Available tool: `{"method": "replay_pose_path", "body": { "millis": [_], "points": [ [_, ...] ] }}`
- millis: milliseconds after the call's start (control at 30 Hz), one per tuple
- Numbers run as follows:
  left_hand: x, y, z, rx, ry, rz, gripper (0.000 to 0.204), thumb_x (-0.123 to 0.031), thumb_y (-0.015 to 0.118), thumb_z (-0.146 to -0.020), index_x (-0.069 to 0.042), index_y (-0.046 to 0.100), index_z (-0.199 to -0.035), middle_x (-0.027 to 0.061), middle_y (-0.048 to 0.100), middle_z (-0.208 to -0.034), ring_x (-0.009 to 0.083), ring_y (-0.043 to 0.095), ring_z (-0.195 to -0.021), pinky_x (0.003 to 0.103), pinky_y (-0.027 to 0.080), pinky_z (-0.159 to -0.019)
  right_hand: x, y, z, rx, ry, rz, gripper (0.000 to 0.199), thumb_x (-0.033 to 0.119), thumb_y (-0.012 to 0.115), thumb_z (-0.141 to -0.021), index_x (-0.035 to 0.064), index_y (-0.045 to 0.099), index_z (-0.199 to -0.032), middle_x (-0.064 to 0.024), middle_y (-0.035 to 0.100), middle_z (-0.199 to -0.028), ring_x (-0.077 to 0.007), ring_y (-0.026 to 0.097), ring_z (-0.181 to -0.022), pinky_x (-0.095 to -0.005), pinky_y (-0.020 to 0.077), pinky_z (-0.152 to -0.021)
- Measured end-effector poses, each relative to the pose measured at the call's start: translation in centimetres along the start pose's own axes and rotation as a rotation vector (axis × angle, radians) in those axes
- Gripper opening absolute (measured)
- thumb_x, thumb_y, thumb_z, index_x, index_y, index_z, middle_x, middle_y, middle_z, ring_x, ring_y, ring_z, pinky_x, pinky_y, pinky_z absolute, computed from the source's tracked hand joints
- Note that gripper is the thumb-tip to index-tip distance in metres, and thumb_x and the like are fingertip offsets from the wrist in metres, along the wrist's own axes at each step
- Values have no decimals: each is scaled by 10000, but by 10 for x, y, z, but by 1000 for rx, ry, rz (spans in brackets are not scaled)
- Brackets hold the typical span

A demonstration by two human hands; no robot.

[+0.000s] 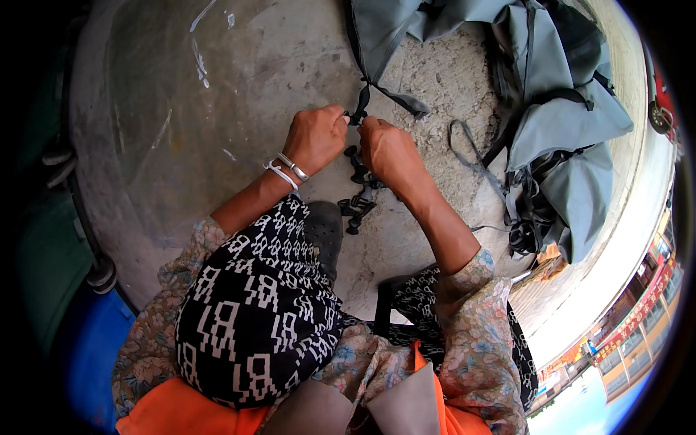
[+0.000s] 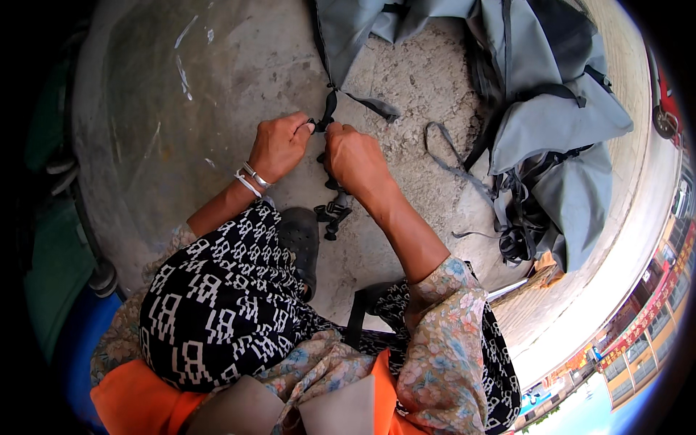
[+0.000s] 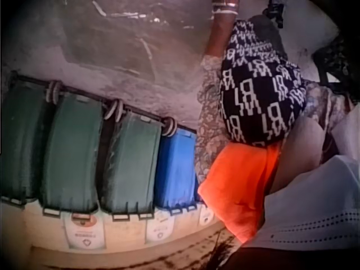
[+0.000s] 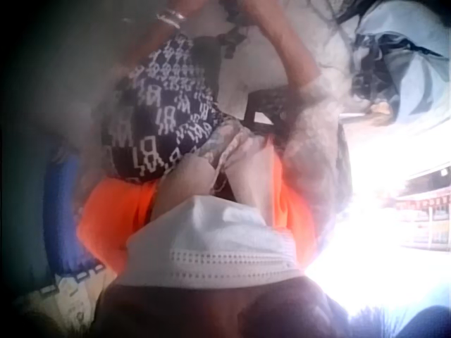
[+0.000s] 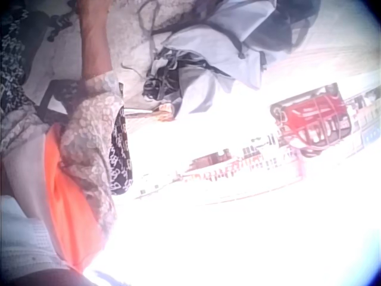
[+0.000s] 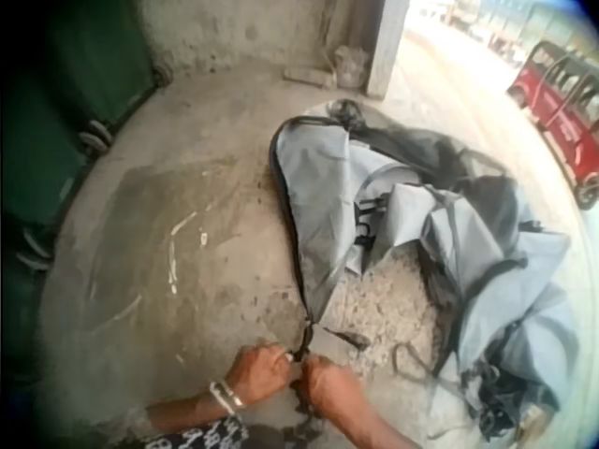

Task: The person sits on the ground and removes a clear plastic cover from a gray bag. They then use a yellow utility knife to cut and remove several black plastic clips and straps from the bag's fabric.

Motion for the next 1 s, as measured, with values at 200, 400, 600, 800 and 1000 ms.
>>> {"method": "replay_pose_path", "body": {
  "millis": [200, 400, 600, 800, 1000],
  "points": [
    [-6, -37, -5, -167, -119, 61, 164, -170, 612, -871, -24, 607, -797, 144, 587, -626, 312, 568, -554, 354, 455, -524, 4, -18, 38, 2, 71, 0, 110, 102, 545, -864, 0, 513, -889, -243, 613, -811, -439, 616, -738, -492, 504, -641],
    [13, -32, -9, 202, -504, 411, 154, -140, 580, -874, -4, 650, -888, 72, 680, -682, 124, 623, -516, 265, 482, -494, 2, -59, 38, -268, 70, -183, 158, 128, 554, -924, -3, 488, -863, -240, 583, -769, -448, 580, -699, -498, 456, -608],
    [22, 6, 28, 404, -750, 774, 149, -126, 572, -879, 3, 615, -940, 66, 641, -651, 114, 586, -482, 223, 449, -442, 9, -68, 7, -225, 135, -529, 183, 165, 610, -909, 16, 557, -1001, -251, 603, -811, -425, 606, -734, -465, 463, -617],
    [-23, 33, 36, 513, -543, 625, 179, -90, 563, -883, 17, 647, -999, 67, 651, -631, 97, 588, -487, 225, 467, -455, 5, -116, -49, -585, 61, -96, 387, 283, 706, -833, 41, 550, -1092, -216, 654, -838, -401, 647, -795, -451, 502, -652],
    [-75, 69, 27, 515, -209, 544, 209, -119, 547, -879, 11, 641, -1012, 97, 661, -646, 147, 637, -536, 288, 507, -532, -77, -130, -48, -299, 223, 90, 200, 188, 632, -791, 35, 623, -920, -234, 653, -822, -430, 630, -814, -492, 498, -715]
  ]
}}
Point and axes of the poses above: each hand's wrist, its own z-axis away from the middle knuckle, its own y-axis out of the palm, x = y × z, the point moved 8 cm from there along -z, towards the middle knuckle
